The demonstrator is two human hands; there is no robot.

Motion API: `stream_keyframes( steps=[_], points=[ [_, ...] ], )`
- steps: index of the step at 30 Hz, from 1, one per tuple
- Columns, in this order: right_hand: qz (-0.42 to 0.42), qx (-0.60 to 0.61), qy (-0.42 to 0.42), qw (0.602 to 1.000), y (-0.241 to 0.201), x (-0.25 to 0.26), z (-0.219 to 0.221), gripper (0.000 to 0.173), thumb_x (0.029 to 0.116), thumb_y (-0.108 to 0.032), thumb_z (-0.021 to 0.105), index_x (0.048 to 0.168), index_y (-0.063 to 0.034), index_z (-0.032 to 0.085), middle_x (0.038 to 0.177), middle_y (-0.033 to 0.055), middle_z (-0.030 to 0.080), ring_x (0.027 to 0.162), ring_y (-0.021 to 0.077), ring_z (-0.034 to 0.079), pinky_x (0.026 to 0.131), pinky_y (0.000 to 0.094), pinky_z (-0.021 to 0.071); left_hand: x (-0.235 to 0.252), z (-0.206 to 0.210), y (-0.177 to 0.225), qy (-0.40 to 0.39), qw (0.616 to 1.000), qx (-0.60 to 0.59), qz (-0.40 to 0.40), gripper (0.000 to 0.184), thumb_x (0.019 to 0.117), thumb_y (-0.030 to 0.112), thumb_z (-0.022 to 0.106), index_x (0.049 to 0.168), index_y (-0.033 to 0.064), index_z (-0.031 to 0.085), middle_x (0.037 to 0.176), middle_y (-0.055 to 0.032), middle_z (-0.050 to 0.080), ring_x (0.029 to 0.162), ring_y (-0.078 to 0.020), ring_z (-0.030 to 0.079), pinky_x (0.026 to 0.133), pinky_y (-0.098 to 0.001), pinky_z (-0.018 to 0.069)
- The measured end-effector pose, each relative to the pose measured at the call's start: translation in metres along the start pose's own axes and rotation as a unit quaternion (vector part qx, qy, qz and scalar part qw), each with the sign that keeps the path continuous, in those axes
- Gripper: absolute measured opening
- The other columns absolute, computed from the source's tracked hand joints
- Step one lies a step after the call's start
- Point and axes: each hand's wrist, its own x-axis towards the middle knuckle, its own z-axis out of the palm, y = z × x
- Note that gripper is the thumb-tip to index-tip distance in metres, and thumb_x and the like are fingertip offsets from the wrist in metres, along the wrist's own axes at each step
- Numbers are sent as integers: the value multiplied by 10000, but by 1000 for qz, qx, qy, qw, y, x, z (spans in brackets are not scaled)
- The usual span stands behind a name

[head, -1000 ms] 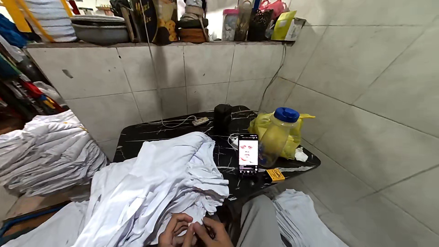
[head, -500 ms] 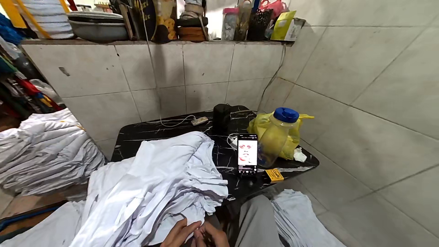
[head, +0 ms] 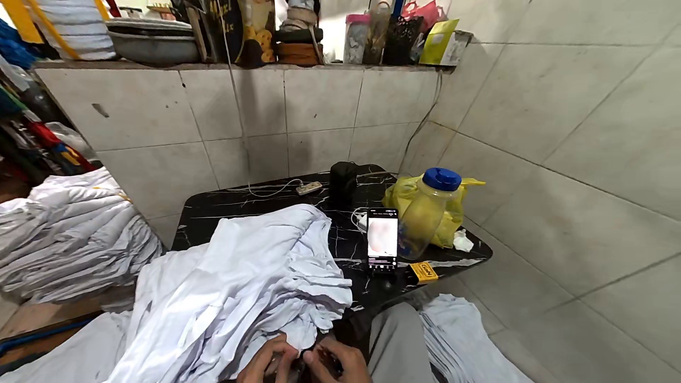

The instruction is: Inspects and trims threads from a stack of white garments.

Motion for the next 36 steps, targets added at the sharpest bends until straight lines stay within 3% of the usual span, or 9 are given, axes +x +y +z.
stream_keyframes(
  steps=[2,4,9,11,13,17,24,29,36],
  points=[
    [37,43,-21,998,-3,1,8,390,1016,-351,637,973,29,719,815,141,697,766,216,680,754,438,561,0,2,8,-13,1000,-12,-21,113,964,24,649,996,-79,682,989,-107,732,893,-45,719,799,-221,619],
    [56,124,12,991,-5,0,21,300,996,-261,672,961,35,701,803,99,693,740,136,665,737,338,562,-1,3,12,-23,999,-9,-26,145,977,7,616,1059,-104,663,1035,-132,728,946,-67,722,850,-239,615],
    [58,198,87,975,-6,-3,36,119,968,-78,659,946,37,684,754,42,688,657,57,636,641,240,537,-5,-2,5,-42,999,27,-4,198,896,6,697,1075,-78,699,1110,-190,710,951,-98,712,804,-226,610],
    [47,190,88,977,-6,-4,34,130,980,-85,638,955,37,676,769,48,671,673,60,627,647,240,534,-5,-4,0,-51,996,67,24,184,882,49,715,1045,-36,725,1096,-208,715,927,-116,674,793,-204,546],
    [38,170,95,980,-5,-4,35,155,986,-99,633,972,48,680,799,82,674,707,94,640,673,269,546,-4,-3,-1,-60,994,87,33,194,875,49,716,1050,-34,718,1106,-224,713,984,-155,684,847,-223,549],
    [8,87,111,990,-8,-5,38,270,956,-211,725,998,55,706,880,136,715,788,175,693,751,351,589,-4,-1,5,-73,996,59,9,263,866,-3,700,1091,-113,620,1156,-270,657,1054,-169,681,845,-235,582],
    [-26,6,122,992,-9,-5,40,183,960,-122,676,946,57,712,869,162,716,778,232,707,743,384,593,-4,-4,3,-74,995,65,15,225,875,-5,689,1076,-94,645,1166,-281,658,1080,-196,683,829,-249,587],
    [-77,27,103,991,-6,-6,38,118,920,-24,659,987,69,686,904,177,698,800,213,695,746,347,592,-1,-5,-3,-72,990,102,59,183,878,94,731,1020,-20,708,1112,-237,705,1152,-251,658,986,-315,533],
    [-102,20,103,989,-5,-6,38,120,914,-38,675,968,69,680,883,175,681,762,192,672,706,297,572,-3,-2,-11,-35,985,125,110,129,868,108,747,948,7,754,1100,-213,726,1211,-236,643,1087,-293,472]
  ],
)
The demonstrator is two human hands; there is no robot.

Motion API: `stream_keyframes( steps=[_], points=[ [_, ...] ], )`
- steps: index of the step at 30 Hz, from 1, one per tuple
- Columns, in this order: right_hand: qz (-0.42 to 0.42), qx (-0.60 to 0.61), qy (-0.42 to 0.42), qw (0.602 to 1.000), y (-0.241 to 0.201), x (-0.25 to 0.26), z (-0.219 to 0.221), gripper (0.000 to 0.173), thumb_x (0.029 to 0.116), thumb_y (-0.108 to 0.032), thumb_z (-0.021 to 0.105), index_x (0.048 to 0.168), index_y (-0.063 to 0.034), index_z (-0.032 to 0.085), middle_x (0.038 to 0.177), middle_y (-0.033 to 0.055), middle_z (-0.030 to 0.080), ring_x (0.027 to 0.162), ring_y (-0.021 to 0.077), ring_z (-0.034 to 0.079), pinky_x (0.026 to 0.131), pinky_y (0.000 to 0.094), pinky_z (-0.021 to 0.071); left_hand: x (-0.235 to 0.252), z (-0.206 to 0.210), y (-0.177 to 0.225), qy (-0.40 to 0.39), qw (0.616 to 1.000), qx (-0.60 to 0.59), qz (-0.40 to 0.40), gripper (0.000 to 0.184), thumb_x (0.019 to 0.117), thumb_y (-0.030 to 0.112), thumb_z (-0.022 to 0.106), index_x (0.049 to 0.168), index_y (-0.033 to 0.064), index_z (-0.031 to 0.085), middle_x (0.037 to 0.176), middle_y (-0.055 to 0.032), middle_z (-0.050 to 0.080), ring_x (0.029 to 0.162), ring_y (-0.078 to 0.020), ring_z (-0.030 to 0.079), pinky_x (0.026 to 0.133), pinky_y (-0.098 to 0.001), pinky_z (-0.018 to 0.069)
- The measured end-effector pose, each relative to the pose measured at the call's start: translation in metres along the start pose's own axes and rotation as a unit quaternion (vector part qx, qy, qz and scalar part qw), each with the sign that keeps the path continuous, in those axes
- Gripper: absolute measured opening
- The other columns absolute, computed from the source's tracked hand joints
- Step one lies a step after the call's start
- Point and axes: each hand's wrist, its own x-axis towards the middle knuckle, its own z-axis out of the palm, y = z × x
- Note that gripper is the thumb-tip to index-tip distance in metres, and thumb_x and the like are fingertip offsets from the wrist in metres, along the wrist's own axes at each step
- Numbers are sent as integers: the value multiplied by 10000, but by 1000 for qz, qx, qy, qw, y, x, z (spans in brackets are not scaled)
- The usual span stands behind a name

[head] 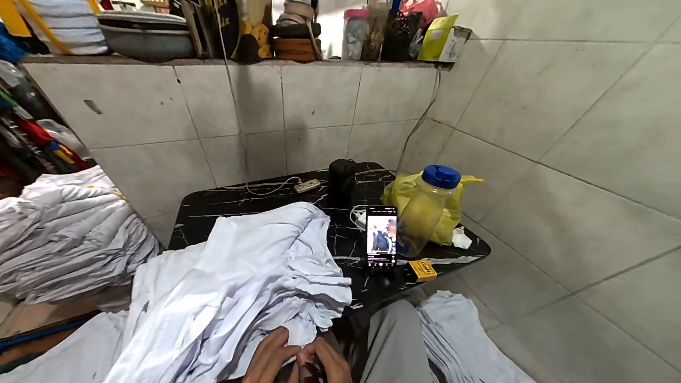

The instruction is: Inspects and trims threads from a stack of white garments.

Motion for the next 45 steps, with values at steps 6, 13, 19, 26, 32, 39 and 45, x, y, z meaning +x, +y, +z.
stream_keyframes(
  steps=[6,13,19,26,32,39,45],
  points=[
    [0,-41,-30,999,-2,4,-10,147,885,-62,721,966,56,692,888,180,691,764,228,685,705,347,581,-5,7,-1,37,999,-11,12,103,901,73,727,916,-15,780,1068,-195,748,1183,-192,668,1072,-251,484],
    [21,-45,-44,998,-5,5,-17,146,897,-80,716,959,51,702,887,171,698,763,225,685,703,355,579,-9,8,1,31,999,17,23,121,919,70,704,944,1,800,1090,-217,743,1169,-213,676,1058,-263,494],
    [30,-123,-85,988,-6,10,-33,237,950,-237,721,1001,-6,735,881,129,741,771,242,726,702,441,601,-13,7,-4,38,999,-30,-8,117,935,92,706,895,-2,761,1104,-186,740,1173,-180,672,1059,-275,510],
    [-20,-159,-164,973,-4,13,-47,374,993,-309,676,1181,13,696,977,159,719,827,270,713,754,446,600,-11,-3,0,12,982,-143,-123,71,945,42,664,916,-22,661,1124,-170,713,1088,-131,687,925,-277,578],
    [-79,-187,-116,972,3,9,-34,292,1007,-285,656,1114,-23,728,901,122,741,765,236,740,657,418,613,-13,-7,2,-14,986,-124,-110,122,933,75,704,889,-37,685,1143,-204,706,1096,-147,688,944,-274,572],
    [-92,-241,-87,962,-1,7,-23,271,997,-285,649,1070,-34,720,837,109,721,683,235,723,560,404,589,-10,-12,0,-37,990,-103,-88,112,917,71,729,888,-36,718,1130,-204,714,1132,-162,677,1001,-277,543],
    [-159,-296,-69,939,12,5,-20,278,1048,-307,565,1093,-97,742,722,71,645,561,208,649,481,354,540,-10,-14,-2,-49,987,-124,-88,122,912,82,734,875,-33,716,1083,-201,725,1149,-195,674,1040,-315,526]
  ],
)
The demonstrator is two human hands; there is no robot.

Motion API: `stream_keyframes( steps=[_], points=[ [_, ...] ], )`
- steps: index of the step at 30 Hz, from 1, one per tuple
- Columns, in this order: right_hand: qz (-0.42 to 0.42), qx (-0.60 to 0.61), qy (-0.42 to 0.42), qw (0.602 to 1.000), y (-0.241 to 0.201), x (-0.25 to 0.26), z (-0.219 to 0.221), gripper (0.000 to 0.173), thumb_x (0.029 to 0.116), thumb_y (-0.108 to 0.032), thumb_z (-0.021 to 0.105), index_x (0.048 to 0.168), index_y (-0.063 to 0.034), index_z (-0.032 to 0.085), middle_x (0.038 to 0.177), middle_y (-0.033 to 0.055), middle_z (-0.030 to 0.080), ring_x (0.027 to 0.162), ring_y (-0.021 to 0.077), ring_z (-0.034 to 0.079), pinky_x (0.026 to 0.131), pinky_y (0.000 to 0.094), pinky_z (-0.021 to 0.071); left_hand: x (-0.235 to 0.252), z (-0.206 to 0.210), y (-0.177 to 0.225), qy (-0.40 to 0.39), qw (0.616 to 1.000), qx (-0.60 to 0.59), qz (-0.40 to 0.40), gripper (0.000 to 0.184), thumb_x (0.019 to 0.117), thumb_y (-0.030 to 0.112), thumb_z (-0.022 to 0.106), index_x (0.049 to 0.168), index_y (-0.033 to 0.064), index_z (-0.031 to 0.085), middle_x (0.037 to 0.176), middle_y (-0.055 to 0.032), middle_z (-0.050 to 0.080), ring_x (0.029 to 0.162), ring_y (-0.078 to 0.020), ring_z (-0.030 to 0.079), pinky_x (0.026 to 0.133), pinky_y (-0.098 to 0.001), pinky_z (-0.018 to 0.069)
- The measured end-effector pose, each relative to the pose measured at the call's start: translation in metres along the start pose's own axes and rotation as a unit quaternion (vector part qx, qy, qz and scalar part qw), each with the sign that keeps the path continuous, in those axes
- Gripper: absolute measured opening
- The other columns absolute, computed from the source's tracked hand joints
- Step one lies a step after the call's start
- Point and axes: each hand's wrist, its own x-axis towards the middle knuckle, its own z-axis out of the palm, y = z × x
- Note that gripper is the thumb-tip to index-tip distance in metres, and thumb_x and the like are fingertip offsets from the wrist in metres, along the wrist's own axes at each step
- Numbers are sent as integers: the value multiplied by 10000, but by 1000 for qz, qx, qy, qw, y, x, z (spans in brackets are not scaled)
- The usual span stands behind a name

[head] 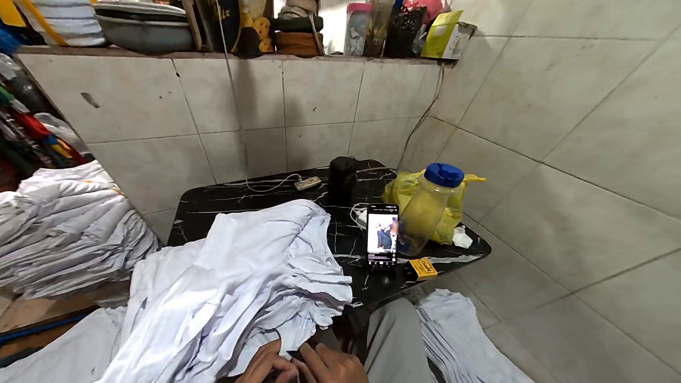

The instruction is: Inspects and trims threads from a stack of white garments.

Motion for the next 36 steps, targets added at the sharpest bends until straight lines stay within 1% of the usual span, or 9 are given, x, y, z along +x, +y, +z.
stream_keyframes(
  steps=[4,8,17,21,25,28,30,34,36],
  points=[
    [25,10,45,999,-1,-1,4,302,1045,-318,575,1056,-71,748,725,65,655,578,190,656,496,340,547,-3,1,-2,15,999,-35,-19,90,912,51,724,895,-35,703,1121,-190,719,1090,-172,694,943,-313,582],
    [42,66,1,997,2,0,-3,336,1006,-378,644,1044,-59,745,758,78,700,625,210,696,530,387,573,-1,-1,3,48,992,-93,-68,31,894,-14,695,910,-39,687,1200,-154,706,1004,-104,712,853,-279,614],
    [41,74,-46,995,-5,1,3,276,1008,-302,616,1099,-73,742,771,103,697,627,259,700,518,442,564,2,-3,1,16,993,-97,-58,38,885,12,733,895,-18,713,1163,-150,713,1046,-137,703,893,-301,606],
    [63,50,15,997,-8,2,10,325,1044,-351,576,1017,-79,750,744,74,698,619,214,699,516,396,566,3,-4,9,23,988,-128,-79,28,896,-9,697,900,-35,686,1203,-132,702,983,-82,712,842,-277,624],
    [123,121,119,978,-14,8,9,269,881,-220,772,993,17,715,814,106,731,628,172,690,551,341,579,5,-2,11,67,978,-167,-104,75,921,-44,608,945,16,571,1279,-86,697,881,-41,723,724,-242,614],
    [138,217,99,961,-17,14,14,313,793,-39,795,1080,41,700,945,158,722,779,214,710,693,360,610,5,2,17,66,958,-237,-146,71,1038,30,460,1014,84,421,1346,-72,670,1002,-109,741,742,-294,629],
    [159,230,78,957,-20,17,20,305,780,-4,774,1078,31,717,947,157,716,803,232,712,719,383,614,6,4,21,79,949,-252,-170,47,1076,79,384,1034,94,371,1340,-95,677,980,-156,759,640,-305,631],
    [200,192,-7,961,-28,25,23,347,849,-222,808,1082,24,731,962,181,695,767,290,707,667,458,604,7,1,21,84,933,-289,-198,39,1105,110,289,1092,123,324,1335,-72,681,964,-191,768,613,-333,637],
    [212,186,-68,957,-30,29,18,353,875,-218,776,1124,27,725,1037,212,684,800,333,712,689,506,600,7,0,20,85,926,-299,-213,52,1104,106,279,1109,137,320,1323,-53,689,932,-184,772,581,-324,631]
  ],
)
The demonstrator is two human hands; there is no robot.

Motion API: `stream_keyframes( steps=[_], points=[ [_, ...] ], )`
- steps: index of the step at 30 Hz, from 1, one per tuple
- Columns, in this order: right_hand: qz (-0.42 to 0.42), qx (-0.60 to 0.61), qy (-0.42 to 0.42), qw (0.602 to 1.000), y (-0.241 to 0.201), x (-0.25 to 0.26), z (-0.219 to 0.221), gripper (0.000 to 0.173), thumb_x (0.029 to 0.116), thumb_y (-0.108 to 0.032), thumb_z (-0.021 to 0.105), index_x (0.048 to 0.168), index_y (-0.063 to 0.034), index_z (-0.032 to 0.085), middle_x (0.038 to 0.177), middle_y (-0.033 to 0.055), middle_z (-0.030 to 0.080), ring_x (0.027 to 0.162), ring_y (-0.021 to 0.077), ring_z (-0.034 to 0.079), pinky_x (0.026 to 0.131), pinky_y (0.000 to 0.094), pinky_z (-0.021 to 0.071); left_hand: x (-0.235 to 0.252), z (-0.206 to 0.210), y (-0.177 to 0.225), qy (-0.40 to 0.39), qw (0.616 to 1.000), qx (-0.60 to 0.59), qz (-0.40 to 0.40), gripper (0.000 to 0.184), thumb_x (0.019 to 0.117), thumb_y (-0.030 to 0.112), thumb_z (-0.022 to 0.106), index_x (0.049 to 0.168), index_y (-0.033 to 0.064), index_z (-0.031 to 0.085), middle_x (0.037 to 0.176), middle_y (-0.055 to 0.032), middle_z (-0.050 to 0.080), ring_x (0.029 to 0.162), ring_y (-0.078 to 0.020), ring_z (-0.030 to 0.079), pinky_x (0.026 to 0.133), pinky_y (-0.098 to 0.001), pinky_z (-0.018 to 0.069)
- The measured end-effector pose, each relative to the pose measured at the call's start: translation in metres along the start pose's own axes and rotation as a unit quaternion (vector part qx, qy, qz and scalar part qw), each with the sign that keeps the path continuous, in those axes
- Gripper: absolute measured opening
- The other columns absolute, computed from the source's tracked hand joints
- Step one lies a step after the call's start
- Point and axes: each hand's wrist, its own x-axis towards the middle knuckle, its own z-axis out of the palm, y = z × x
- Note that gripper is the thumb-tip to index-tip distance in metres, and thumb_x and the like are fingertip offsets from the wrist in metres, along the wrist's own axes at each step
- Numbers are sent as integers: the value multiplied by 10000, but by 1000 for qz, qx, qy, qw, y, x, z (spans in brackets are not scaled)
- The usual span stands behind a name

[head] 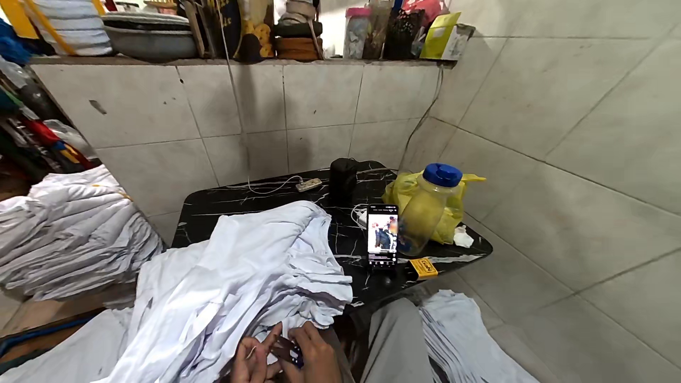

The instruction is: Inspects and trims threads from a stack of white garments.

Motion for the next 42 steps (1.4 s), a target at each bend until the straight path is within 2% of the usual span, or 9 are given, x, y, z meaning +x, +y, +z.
stream_keyframes(
  steps=[4,6,9,14,19,29,33,38,42],
  points=[
    [-5,116,45,992,5,1,-1,253,866,4,683,1101,90,722,1016,213,727,910,308,724,841,475,593,0,-5,0,-32,995,85,43,25,1065,60,412,1041,59,405,1355,-117,667,986,-212,766,674,-354,651],
    [18,221,63,973,11,3,-3,192,949,-21,633,1087,85,715,951,167,733,871,194,710,839,364,584,2,-18,-2,-131,961,225,96,138,984,49,602,983,-65,679,1425,-245,575,1166,-254,681,919,-384,598],
    [54,348,35,935,22,6,-9,130,975,-41,608,1029,40,695,818,27,665,725,29,611,707,222,534,3,-26,12,-244,892,366,102,309,931,-30,558,1081,69,808,1511,-291,476,1331,-392,528,1117,-528,417],
    [97,394,-30,914,23,4,-17,108,983,-56,622,1022,15,695,751,-32,615,602,-8,518,575,185,458,7,-12,12,-104,932,322,133,154,932,21,695,1066,-53,705,1177,-167,730,969,-157,744,830,-319,628],
    [73,403,-33,912,23,2,-16,111,976,-45,628,956,12,722,783,-29,668,650,-22,566,623,178,489,11,5,4,-38,904,393,165,320,833,124,829,1086,-32,710,1012,-148,725,772,-122,688,608,-248,561],
    [186,472,-45,861,18,0,-18,160,1031,-89,557,1046,-5,692,621,-58,533,444,-12,370,423,174,335,6,21,-17,63,797,509,320,161,888,56,653,925,37,808,879,-130,733,880,-229,694,864,-283,558],
    [201,494,-32,845,25,1,-21,120,1031,-111,563,1067,-38,650,584,-70,489,421,-9,358,404,172,329,9,20,-16,69,845,432,308,120,932,100,675,889,15,750,814,-78,690,788,-90,666,779,-176,552],
    [225,524,-49,820,29,4,-24,110,1048,-127,537,1079,-68,625,547,-71,470,388,-13,332,371,162,304,14,-19,-2,-124,920,300,220,101,917,116,758,961,33,793,903,-43,766,780,-57,713,748,-228,611],
    [220,521,-53,823,30,4,-22,117,1045,-116,546,1079,-57,641,572,-53,497,393,-9,336,370,163,306,13,-22,8,-65,919,317,225,134,925,129,755,1007,25,778,920,-34,761,753,-35,688,698,-200,593]
  ],
)
